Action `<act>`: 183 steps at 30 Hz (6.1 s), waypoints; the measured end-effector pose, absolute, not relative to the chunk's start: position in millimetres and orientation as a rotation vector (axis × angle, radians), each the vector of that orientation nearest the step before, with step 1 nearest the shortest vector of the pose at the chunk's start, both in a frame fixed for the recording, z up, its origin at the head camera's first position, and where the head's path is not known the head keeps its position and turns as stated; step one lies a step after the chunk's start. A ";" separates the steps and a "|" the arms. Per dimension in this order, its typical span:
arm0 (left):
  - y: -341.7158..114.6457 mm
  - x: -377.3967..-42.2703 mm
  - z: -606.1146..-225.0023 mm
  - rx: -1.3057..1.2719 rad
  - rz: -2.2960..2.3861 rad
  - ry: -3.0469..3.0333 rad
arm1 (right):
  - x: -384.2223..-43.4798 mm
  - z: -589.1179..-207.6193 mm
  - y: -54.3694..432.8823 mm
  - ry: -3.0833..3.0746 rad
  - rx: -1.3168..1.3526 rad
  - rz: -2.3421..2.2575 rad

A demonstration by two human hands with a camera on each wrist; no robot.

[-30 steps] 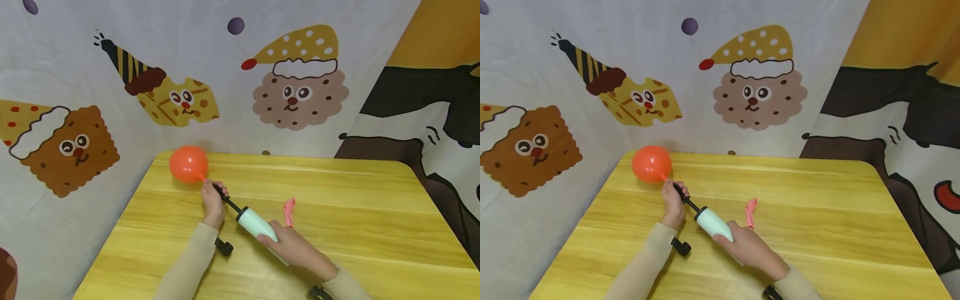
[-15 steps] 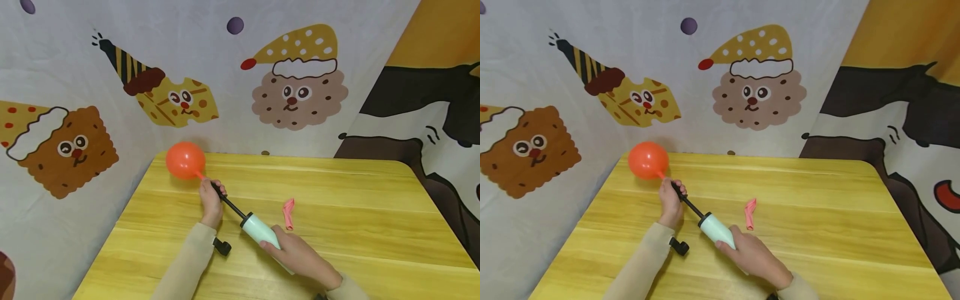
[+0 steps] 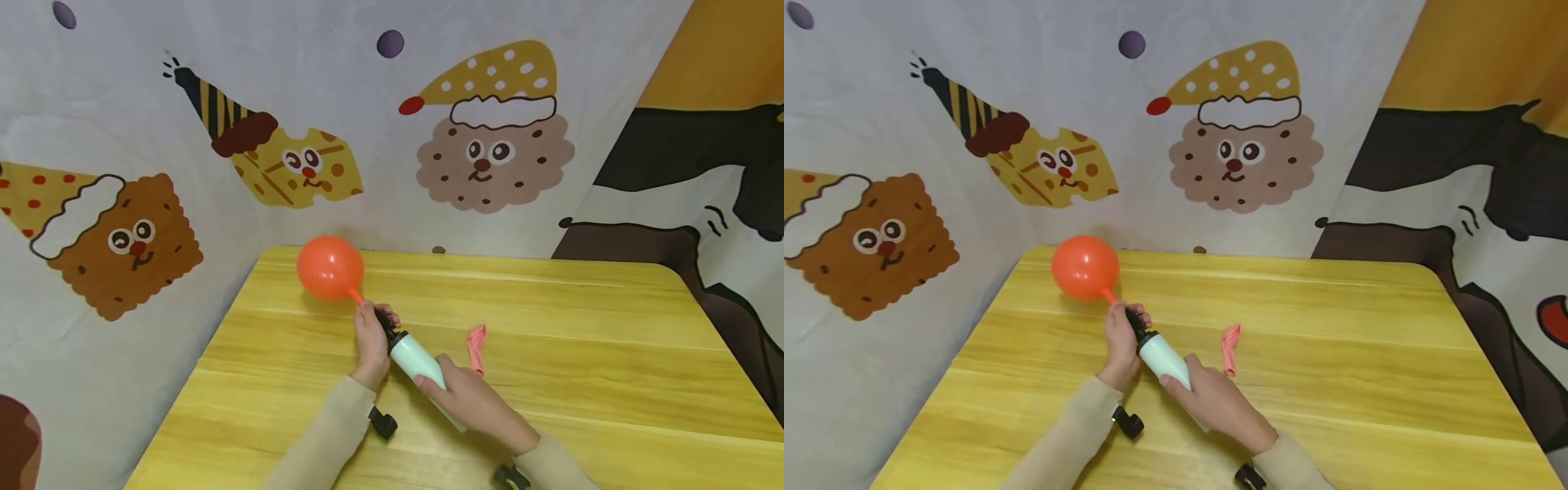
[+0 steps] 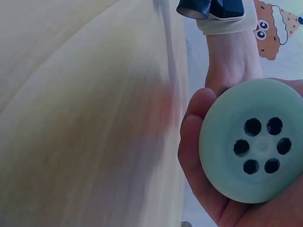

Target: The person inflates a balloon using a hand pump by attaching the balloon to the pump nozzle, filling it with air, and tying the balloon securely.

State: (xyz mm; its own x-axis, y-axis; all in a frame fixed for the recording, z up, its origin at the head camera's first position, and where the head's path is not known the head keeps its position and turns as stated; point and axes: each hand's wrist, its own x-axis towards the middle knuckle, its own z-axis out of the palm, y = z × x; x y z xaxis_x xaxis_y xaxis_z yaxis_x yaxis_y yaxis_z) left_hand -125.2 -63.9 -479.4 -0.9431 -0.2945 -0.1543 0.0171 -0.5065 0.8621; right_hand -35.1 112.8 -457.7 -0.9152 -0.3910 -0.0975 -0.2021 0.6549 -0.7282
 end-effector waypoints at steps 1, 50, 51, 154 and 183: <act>-62.3 -125.2 -479.9 0.418 -2.551 -1.455 | -35.7 -458.2 112.8 2.626 -0.479 -1.121; -74.2 -131.3 -493.1 0.497 -2.536 -1.404 | -41.4 -457.8 107.0 2.553 -0.504 -1.120; -76.5 -132.9 -492.5 0.497 -2.527 -1.405 | -41.4 -457.7 105.4 2.554 -0.509 -1.119; -91.0 -142.6 -480.3 0.489 -2.571 -1.208 | -22.8 -451.3 140.7 2.548 -0.512 -1.059; -109.9 -147.4 -486.1 0.565 -2.490 -1.223 | -17.6 -452.1 143.2 2.458 -0.500 -1.121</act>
State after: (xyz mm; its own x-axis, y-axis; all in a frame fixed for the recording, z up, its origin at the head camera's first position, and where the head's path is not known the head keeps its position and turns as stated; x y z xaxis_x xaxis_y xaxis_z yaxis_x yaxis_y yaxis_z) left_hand -147.4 -109.9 -486.1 -0.8744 -0.4373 -0.2103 0.1009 -0.5877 0.8027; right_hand -17.6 143.2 -452.1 -0.8597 -0.4698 -0.2006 -0.1567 0.6163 -0.7718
